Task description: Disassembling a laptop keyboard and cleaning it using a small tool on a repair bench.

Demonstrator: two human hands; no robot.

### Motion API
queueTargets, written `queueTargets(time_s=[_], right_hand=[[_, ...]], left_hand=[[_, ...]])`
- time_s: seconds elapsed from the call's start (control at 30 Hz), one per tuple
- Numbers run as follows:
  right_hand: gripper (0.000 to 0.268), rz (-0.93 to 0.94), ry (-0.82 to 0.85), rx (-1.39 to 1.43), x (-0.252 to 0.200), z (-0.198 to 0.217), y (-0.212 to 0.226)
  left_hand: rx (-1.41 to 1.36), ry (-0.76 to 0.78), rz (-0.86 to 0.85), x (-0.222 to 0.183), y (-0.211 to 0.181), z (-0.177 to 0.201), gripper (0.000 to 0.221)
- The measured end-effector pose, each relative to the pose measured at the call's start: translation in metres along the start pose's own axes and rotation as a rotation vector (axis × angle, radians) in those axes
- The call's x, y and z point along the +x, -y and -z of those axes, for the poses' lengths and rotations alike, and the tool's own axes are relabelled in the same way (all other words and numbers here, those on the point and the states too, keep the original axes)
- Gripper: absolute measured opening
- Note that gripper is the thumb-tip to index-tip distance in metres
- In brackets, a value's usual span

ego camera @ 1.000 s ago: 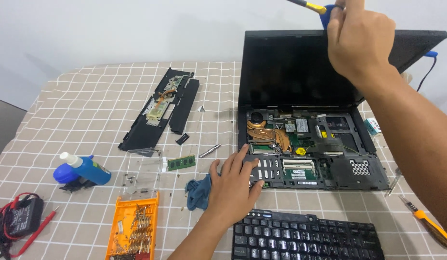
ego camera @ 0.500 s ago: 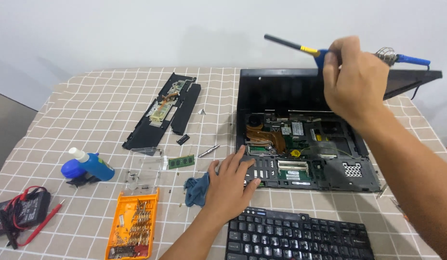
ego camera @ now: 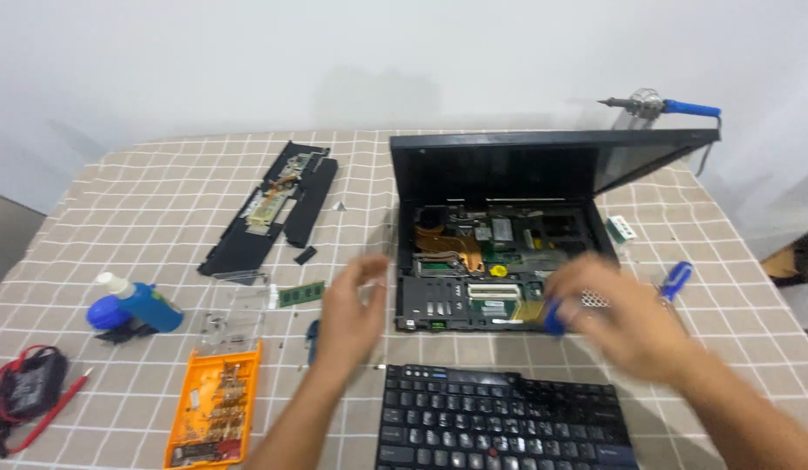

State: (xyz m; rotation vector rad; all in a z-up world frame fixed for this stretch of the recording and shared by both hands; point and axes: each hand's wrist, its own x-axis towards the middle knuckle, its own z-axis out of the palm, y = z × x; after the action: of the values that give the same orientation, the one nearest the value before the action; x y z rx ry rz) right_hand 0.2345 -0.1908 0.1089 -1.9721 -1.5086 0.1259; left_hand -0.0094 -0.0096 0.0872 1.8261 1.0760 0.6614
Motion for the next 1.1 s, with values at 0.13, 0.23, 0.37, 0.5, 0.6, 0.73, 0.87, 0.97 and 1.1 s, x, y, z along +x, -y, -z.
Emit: queueTargets(time_s=[0.13,0.23,0.37,0.5,0.6,0.73,0.87,0.97,1.1], right_hand=[[0.019,0.286,0.307,-0.006,-0.036,-0.025,-0.012],[0.023,0.236,0.273,0.006,-0.030,-0.024,-0.030],[0.011,-0.526,-0.170,0.163,0.014,0.011,-0.011],[0.031,-0.512,-0.382,0.097,0.066,0.021,-0.089],[0.053,-0.266,-0.325,0.057,0.096,0.012,-0.153],[0.028,-0.278,-0.072,-0.104,0.119,0.003,-0.167],[0.030,-0.149,-0.122,-0.415,0.123,-0.009,-0.216],[0.023,-0.285,-0.094,-0.334,0.124,-0.012,-0.189],[0.028,-0.355,-0.098,-0.344,0.127,-0.018,-0.205]], left_hand=[[0.054,-0.054,-0.205,0.049,0.030,0.002,0.034],[0.067,-0.058,-0.417,0.104,0.061,-0.009,0.039],[0.091,0.065,-0.338,0.150,0.057,-0.024,0.052],[0.084,0.155,-0.268,0.165,0.039,-0.035,0.039],[0.260,0.105,-0.367,0.193,0.057,-0.044,0.032],[0.279,0.077,-0.439,0.211,0.074,-0.046,0.024],[0.316,-0.038,-0.632,0.227,0.098,-0.057,0.011],[0.151,-0.025,-0.602,0.197,0.066,-0.053,0.021],[0.142,-0.007,-0.528,0.190,0.057,-0.050,0.018]])
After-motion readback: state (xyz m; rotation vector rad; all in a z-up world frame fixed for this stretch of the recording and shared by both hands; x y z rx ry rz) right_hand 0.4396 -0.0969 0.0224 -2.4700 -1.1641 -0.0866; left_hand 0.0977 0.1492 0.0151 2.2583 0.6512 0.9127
